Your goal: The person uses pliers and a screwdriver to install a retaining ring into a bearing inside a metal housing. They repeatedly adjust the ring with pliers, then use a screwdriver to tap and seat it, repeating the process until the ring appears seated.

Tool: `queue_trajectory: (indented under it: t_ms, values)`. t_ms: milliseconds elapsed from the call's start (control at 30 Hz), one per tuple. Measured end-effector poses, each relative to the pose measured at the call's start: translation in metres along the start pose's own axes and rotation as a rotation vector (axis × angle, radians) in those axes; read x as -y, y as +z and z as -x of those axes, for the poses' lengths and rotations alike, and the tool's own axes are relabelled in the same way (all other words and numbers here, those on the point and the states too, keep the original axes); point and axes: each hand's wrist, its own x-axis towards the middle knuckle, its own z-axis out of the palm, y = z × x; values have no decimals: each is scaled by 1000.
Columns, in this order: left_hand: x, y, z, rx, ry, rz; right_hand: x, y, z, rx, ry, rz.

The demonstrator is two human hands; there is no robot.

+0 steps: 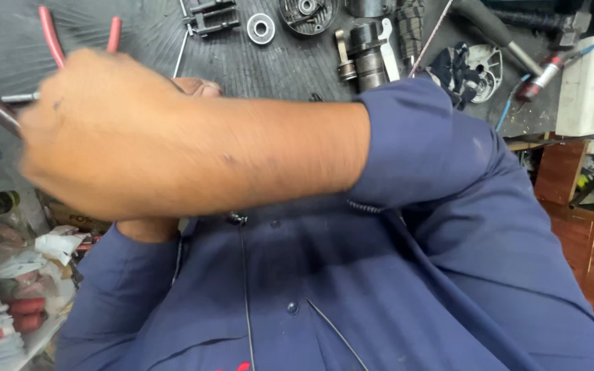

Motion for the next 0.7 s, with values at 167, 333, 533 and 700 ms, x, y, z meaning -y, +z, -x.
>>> queue_trajectory:
  t_ms: [167, 333, 533, 700]
  values:
    - [1, -4, 4, -13, -13, 9, -10, 25, -2, 386, -1156, -815]
    - [-4, -6, 11, -30, -12, 27, -56, -10, -20, 115, -1144, -1056]
    - [6, -3, -1, -24, -33, 3, -44, 6, -43, 59, -858, -1070]
    - [14, 1, -2, -20, -43, 14, -26, 17, -19, -89, -938, -1062]
